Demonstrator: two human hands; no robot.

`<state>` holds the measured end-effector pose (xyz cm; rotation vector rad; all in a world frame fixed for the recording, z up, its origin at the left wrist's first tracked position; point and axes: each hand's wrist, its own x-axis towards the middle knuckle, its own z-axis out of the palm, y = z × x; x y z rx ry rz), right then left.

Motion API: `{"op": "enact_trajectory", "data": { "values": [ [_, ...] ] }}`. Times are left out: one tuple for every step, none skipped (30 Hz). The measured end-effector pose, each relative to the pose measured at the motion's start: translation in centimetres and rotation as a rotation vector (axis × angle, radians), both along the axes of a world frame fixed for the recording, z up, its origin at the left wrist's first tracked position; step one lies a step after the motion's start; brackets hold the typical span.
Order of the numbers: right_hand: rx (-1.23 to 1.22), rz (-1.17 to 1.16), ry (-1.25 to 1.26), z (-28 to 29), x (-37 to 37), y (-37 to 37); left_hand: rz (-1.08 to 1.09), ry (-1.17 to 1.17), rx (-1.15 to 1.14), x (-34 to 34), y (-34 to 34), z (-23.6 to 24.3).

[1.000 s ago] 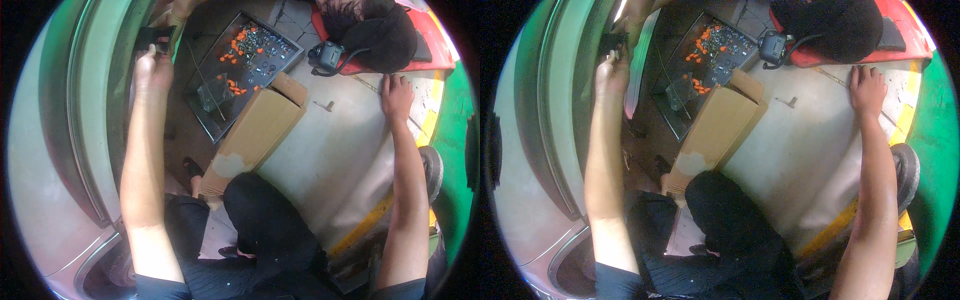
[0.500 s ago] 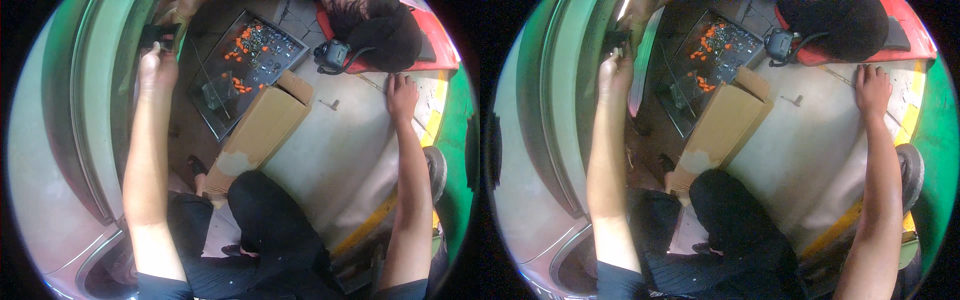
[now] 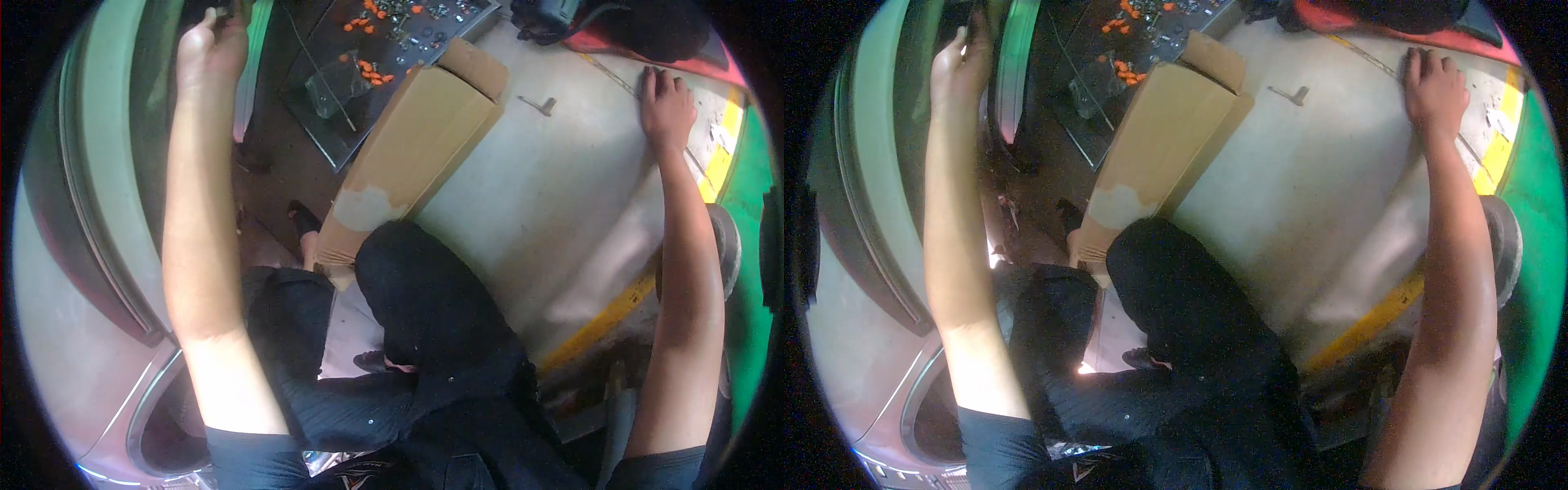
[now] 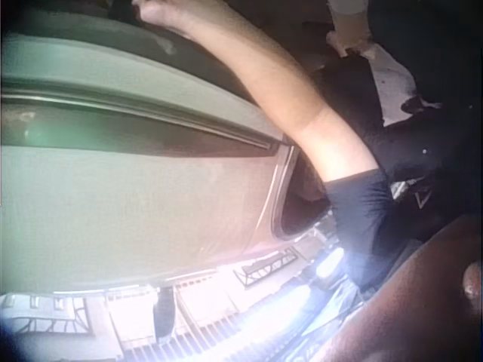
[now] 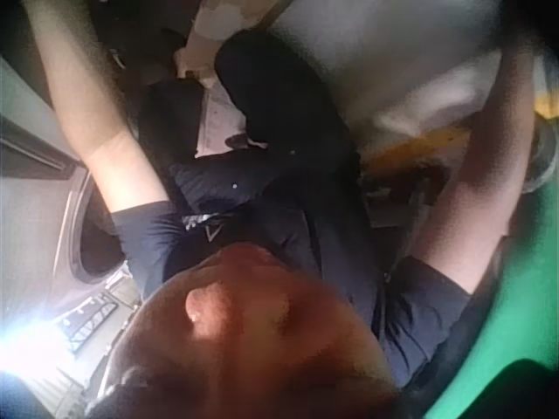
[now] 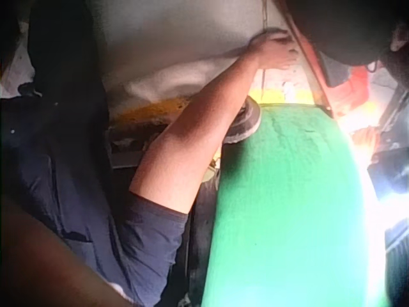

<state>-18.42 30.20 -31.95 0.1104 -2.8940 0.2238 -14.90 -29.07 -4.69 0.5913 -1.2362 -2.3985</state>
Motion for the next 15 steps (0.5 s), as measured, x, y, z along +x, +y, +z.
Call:
{"op": "enact_trajectory", "data": {
  "values": [
    [0.011,-0.008,-0.015,-0.1,0.3,0.3,-0.006,0.007,0.083,0.0,0.4,-0.6],
    [0.019,-0.016,-0.029,0.0,0.4,0.5,0.059,0.021,0.19,-0.3,0.9,-1.1],
    [0.046,-0.018,-0.087,0.2,0.2,0.7,0.063,0.021,0.189,-0.5,1.3,-1.3],
    [0.045,-0.009,-0.084,0.2,0.1,0.5,0.083,0.0,-0.055,-0.6,1.1,-1.4],
    [0.047,-0.012,-0.077,0.2,0.1,0.5,0.105,-0.025,-0.293,-0.4,1.2,-1.8],
    [0.076,-0.029,-0.087,-0.5,0.4,1.4,0.127,-0.084,-0.204,-0.3,6.0,-2.5],
    [0.069,-0.021,-0.083,-0.3,0.4,1.0,0.135,-0.08,-0.21,-0.2,6.1,-2.0],
    [0.064,-0.027,-0.086,0.0,0.4,0.6,0.168,-0.068,-0.205,-0.1,6.2,-1.4],
    [0.06,-0.034,-0.089,0.2,0.4,0.3,0.201,-0.056,-0.199,0.0,6.3,-1.0],
    [0.059,-0.034,-0.086,0.3,0.5,0.2,0.201,-0.052,-0.2,0.2,7.2,-0.7],
    [0.065,-0.034,-0.1,0.3,0.5,0.5,0.239,-0.076,-0.218,0.5,8.5,-0.9],
    [0.072,-0.035,-0.114,0.3,0.5,0.8,0.277,-0.1,-0.235,0.6,9.6,-0.9],
    [0.07,-0.032,-0.108,0.0,0.5,0.9,0.281,-0.093,-0.236,0.6,9.5,-0.8],
    [0.066,-0.032,-0.086,-0.4,0.5,1.0,0.257,-0.089,-0.254,0.6,9.6,-0.8],
    [0.062,-0.034,-0.065,-0.6,0.4,1.1,0.232,-0.086,-0.272,0.5,9.6,-0.8]
  ]
}}
